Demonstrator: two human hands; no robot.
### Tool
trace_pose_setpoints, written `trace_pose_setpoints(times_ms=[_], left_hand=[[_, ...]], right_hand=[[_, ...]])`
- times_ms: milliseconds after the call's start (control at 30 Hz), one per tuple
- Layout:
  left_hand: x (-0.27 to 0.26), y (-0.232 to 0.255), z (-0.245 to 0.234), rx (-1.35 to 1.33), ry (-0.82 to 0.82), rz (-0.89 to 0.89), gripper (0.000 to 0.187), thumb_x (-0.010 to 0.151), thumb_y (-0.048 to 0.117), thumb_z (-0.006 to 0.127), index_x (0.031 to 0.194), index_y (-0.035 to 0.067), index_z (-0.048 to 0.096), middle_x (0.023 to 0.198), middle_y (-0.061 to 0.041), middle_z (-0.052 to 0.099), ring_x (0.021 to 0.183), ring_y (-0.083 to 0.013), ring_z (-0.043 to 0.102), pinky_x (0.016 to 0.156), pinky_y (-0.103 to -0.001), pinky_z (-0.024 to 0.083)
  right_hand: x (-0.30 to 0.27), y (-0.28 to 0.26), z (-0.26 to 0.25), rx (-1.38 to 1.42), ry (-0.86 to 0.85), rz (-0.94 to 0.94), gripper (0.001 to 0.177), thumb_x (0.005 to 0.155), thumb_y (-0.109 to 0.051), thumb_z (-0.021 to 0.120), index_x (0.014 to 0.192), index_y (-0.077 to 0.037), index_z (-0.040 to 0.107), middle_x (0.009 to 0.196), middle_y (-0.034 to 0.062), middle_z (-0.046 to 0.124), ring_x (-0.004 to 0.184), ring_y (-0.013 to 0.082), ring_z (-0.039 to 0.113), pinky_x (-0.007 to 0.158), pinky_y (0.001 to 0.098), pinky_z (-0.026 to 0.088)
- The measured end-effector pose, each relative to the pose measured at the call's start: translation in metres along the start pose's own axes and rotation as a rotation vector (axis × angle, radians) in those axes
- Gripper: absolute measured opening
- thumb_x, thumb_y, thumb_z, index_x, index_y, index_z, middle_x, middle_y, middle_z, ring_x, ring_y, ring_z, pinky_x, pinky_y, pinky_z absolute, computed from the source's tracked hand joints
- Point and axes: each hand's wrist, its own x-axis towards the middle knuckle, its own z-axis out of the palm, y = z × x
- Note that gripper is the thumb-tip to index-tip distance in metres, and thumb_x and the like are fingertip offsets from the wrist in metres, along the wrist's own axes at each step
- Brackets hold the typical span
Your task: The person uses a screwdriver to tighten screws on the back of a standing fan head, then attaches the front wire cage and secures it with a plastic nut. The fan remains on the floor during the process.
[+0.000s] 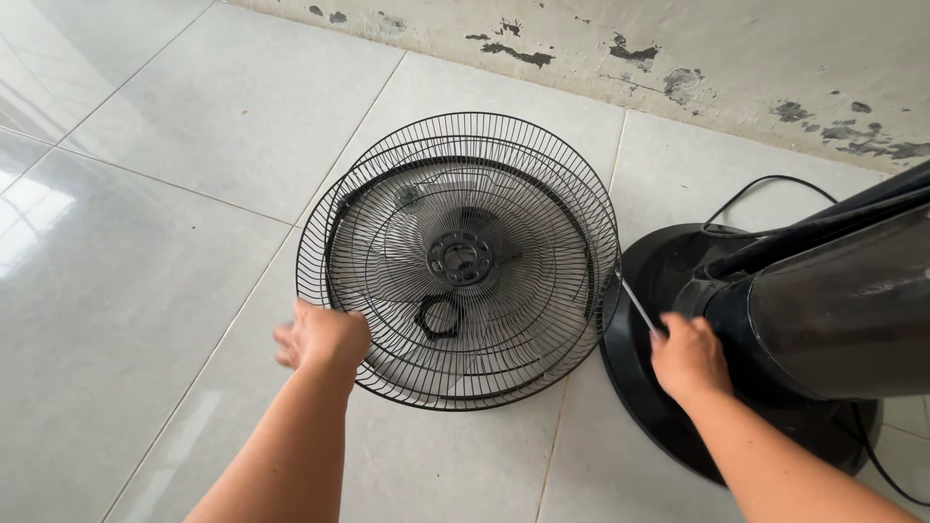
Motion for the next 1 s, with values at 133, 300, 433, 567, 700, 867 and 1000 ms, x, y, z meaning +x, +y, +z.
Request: trace_pose_setpoints(times_ms=[133,300,433,567,700,867,1000], left_hand=[[-0.001,-0.004,0.004,-0.056,-0.25,-0.191,0.09,0.093,0.007,0.062,0.164,0.02,0.008,0.128,-0.015,0.061,0.091,-0.0283,0.07,0.076,-0.041,0.061],[-0.001,-0.014,-0.001,-0.36,-0.222,-0.239,0.056,0.092,-0.007,0.056,0.144,0.01,0.042,0.12,-0.02,0.066,0.089,-0.0297,0.07,0.074,-0.046,0.062],[-0.003,-0.012,-0.017,-0.599,-0.285,-0.294,0.064,0.092,-0.016,0.044,0.145,0.019,0.034,0.122,-0.023,0.059,0.092,-0.0377,0.067,0.074,-0.054,0.061],[-0.022,-0.008,-0.045,-0.748,-0.308,-0.333,0.063,0.092,-0.014,0.043,0.142,0.022,0.031,0.13,-0.021,0.053,0.097,-0.0425,0.063,0.079,-0.062,0.057],[-0.045,0.008,-0.092,-0.787,-0.278,-0.358,0.059,0.094,-0.013,0.044,0.138,0.023,0.03,0.132,-0.022,0.049,0.098,-0.0416,0.063,0.083,-0.068,0.055],[-0.077,0.062,-0.172,-0.864,-0.282,-0.339,0.056,0.094,-0.014,0.045,0.136,0.021,0.03,0.132,-0.018,0.049,0.097,-0.0417,0.062,0.085,-0.075,0.053],[-0.101,0.104,-0.239,-0.932,-0.321,-0.343,0.053,0.097,-0.01,0.045,0.137,0.021,0.03,0.128,-0.016,0.055,0.096,-0.0409,0.062,0.087,-0.078,0.05]], right_hand=[[0.01,-0.061,-0.007,0.97,-0.174,0.279,0.051,0.101,-0.046,0.057,0.129,-0.004,0.064,0.102,0.0087,0.07,0.084,0.0226,0.068,0.065,0.0361,0.054],[0.002,-0.084,-0.015,1.029,-0.42,0.292,0.056,0.091,-0.013,0.068,0.141,-0.011,0.045,0.105,0.0105,0.063,0.073,0.0185,0.061,0.062,0.04,0.056],[-0.002,-0.084,-0.022,1.153,-0.438,0.323,0.064,0.088,0.007,0.054,0.146,-0.016,0.04,0.107,0.0123,0.065,0.07,0.0233,0.061,0.061,0.0431,0.057],[-0.016,-0.081,-0.042,1.208,-0.393,0.266,0.065,0.089,0.006,0.054,0.148,-0.019,0.042,0.108,0.0109,0.066,0.071,0.0211,0.062,0.061,0.0425,0.058],[-0.027,-0.088,-0.087,1.27,-0.375,0.228,0.068,0.091,0.004,0.054,0.152,-0.022,0.039,0.111,0.0105,0.068,0.072,0.0196,0.062,0.059,0.04,0.057],[-0.028,-0.115,-0.182,1.318,-0.326,0.192,0.068,0.093,0.001,0.054,0.155,-0.022,0.038,0.111,0.0121,0.07,0.073,0.0201,0.06,0.058,0.0389,0.057],[-0.035,-0.137,-0.268,1.326,-0.266,0.134,0.064,0.095,-0.002,0.056,0.154,-0.021,0.04,0.113,0.0121,0.07,0.075,0.0207,0.062,0.059,0.041,0.057]])
